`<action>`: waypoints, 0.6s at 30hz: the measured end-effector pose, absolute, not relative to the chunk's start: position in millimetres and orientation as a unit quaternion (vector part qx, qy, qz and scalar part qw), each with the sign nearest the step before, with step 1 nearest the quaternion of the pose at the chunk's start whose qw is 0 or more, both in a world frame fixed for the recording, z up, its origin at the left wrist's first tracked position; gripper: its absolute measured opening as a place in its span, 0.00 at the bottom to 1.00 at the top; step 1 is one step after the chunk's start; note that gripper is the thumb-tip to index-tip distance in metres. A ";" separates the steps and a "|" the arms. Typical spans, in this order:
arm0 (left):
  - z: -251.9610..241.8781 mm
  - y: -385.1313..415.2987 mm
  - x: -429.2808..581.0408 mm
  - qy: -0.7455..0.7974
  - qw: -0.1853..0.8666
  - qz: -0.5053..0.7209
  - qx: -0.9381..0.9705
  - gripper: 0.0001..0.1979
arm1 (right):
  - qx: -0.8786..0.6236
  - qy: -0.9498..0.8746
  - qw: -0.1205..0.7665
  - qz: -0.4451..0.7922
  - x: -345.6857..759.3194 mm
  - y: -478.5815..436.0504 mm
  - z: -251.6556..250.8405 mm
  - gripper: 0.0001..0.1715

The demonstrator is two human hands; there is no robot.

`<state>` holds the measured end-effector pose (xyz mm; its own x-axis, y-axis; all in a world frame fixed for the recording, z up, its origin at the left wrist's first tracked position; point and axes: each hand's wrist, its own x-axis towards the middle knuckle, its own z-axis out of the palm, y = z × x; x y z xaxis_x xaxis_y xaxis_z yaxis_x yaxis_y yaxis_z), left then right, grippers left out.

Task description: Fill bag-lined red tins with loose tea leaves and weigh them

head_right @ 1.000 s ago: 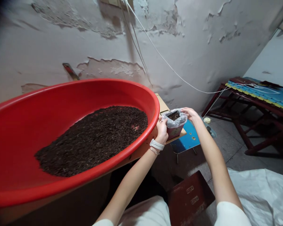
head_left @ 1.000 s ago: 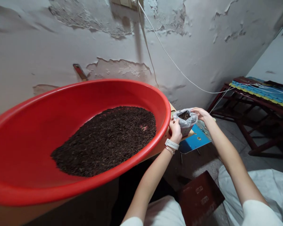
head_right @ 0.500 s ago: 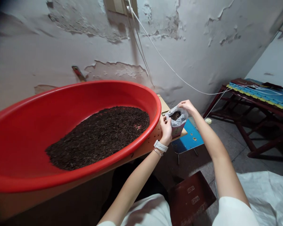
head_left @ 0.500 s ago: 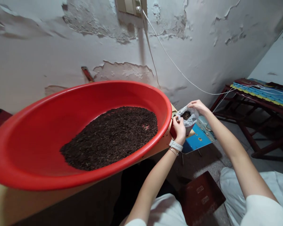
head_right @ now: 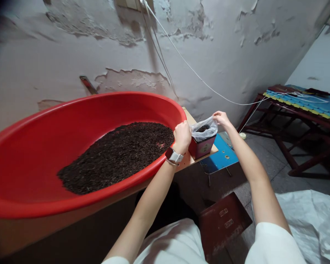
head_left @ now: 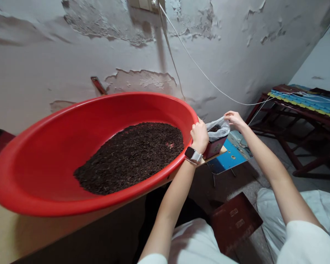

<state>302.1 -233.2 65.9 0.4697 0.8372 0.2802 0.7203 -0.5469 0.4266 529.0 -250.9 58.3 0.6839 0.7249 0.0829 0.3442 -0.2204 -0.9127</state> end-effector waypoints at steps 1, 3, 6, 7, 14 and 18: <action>68.4 -232.6 299.4 0.463 0.121 0.220 0.850 0.19 | -0.761 -0.348 0.499 0.227 529.8 -255.1 59.1 0.15; 72.3 -230.6 295.8 0.461 0.123 0.201 0.855 0.19 | -0.769 -0.353 0.434 0.310 531.3 -264.1 61.8 0.23; 79.7 -224.2 294.6 0.454 0.126 0.174 0.865 0.19 | -0.785 -0.386 0.374 0.308 533.3 -276.1 67.0 0.20; 83.1 -221.4 294.6 0.455 0.124 0.166 0.866 0.19 | -0.791 -0.393 0.385 0.267 533.9 -279.1 68.4 0.18; 99.8 -218.3 287.6 0.506 0.109 0.234 0.823 0.15 | -0.746 -0.380 0.516 0.182 537.1 -289.3 68.9 0.17; 93.1 -225.5 290.6 0.475 0.121 0.206 0.847 0.20 | -0.737 -0.339 0.537 0.233 535.6 -286.8 71.2 0.19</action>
<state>290.6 -225.5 93.1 0.4642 0.8544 0.2336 0.7546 -0.5196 0.4008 535.6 -286.8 71.2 0.6621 0.7491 0.0201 0.2490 -0.1946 -0.9488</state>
